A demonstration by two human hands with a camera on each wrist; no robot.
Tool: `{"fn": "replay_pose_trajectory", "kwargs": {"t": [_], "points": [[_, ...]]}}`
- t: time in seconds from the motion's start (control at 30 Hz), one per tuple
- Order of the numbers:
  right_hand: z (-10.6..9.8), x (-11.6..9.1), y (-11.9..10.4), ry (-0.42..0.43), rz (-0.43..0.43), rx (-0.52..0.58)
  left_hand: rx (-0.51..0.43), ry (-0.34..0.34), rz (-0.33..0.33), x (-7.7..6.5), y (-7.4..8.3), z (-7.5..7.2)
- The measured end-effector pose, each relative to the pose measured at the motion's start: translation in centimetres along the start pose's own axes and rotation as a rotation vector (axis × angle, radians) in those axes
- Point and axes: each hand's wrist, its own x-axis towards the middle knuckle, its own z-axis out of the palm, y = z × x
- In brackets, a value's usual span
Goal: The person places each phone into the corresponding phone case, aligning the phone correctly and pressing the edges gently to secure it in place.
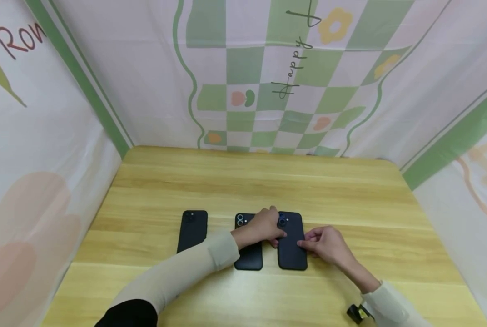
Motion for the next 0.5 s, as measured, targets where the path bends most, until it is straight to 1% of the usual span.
{"fn": "replay_pose_trajectory", "kwargs": {"t": [0.17, 0.3, 0.4, 0.5], "points": [[0.14, 0.01, -0.01, 0.004, -0.005, -0.010, 0.052, 0.010, -0.007, -0.18, 0.17, 0.10], [0.13, -0.10, 0.10, 0.011, -0.017, -0.021, 0.045, 0.009, -0.004, -0.11, 0.03, 0.18], [0.10, -0.12, 0.28, 0.017, -0.023, -0.028, 0.052, 0.015, 0.022, -0.23, -0.11, 0.20], [0.05, -0.13, 0.34, 0.013, -0.034, -0.040, 0.109, 0.037, 0.067, -0.67, -0.35, 0.05]]}}
